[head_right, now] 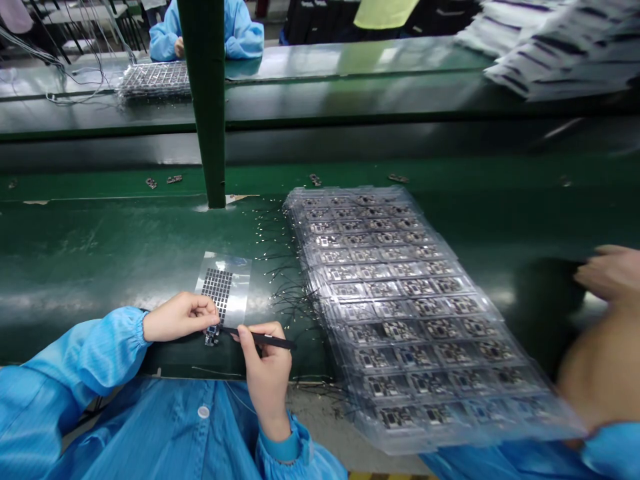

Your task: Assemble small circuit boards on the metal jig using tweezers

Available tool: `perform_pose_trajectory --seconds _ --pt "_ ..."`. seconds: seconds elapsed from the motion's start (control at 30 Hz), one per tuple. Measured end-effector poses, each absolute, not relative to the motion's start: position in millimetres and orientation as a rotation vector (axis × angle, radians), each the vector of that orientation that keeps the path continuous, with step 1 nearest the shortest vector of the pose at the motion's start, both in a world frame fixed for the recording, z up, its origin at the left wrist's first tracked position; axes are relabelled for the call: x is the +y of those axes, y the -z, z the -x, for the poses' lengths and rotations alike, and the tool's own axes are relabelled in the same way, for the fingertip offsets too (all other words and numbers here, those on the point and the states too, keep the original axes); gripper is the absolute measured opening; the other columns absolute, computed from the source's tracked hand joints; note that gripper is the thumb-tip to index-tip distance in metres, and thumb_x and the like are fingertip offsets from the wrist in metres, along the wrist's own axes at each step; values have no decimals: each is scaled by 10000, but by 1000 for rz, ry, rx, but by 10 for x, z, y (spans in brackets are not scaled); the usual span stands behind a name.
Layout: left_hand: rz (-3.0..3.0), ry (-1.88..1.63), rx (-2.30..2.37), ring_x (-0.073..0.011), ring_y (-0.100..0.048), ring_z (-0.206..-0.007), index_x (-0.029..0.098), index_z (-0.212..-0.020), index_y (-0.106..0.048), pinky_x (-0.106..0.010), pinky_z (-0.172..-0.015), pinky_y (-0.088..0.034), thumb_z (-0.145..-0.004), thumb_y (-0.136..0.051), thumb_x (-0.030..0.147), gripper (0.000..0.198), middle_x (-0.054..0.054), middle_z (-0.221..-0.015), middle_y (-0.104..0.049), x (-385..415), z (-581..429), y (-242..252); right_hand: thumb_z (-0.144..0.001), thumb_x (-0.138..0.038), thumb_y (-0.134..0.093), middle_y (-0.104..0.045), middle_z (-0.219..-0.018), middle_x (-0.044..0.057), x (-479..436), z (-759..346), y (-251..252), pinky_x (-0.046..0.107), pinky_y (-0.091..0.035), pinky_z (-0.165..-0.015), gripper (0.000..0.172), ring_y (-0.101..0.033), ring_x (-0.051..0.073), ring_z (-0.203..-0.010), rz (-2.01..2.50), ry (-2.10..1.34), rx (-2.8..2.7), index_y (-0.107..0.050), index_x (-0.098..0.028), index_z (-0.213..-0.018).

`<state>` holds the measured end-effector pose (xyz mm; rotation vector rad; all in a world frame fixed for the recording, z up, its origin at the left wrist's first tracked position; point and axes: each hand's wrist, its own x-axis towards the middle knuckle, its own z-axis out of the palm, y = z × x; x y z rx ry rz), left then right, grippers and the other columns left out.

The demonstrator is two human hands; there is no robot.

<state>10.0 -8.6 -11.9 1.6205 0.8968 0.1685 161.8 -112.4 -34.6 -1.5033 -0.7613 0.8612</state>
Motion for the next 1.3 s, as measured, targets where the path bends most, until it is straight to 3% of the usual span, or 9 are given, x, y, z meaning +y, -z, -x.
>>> perform_pose_trajectory --seconds 1.17,1.3 --pt "-1486 -342 989 -73 -491 -541 120 -704 -596 -180 -545 -393 -752 -602 243 133 33 -580 -548 -114 -122 119 -779 -360 -674 -602 -640 -11 -1148 -1654 441 264 -532 -583 223 -653 158 -593 1485 -786 -802 -563 -181 -706" --pt "-1455 -347 979 -77 -492 -546 120 -720 -600 -188 -556 -392 -757 -607 254 139 35 -580 -548 -102 -119 95 -879 -419 -529 -692 -732 43 -1154 -1652 461 300 -550 -591 268 -676 175 -615 1437 -870 -755 -604 -164 -917"
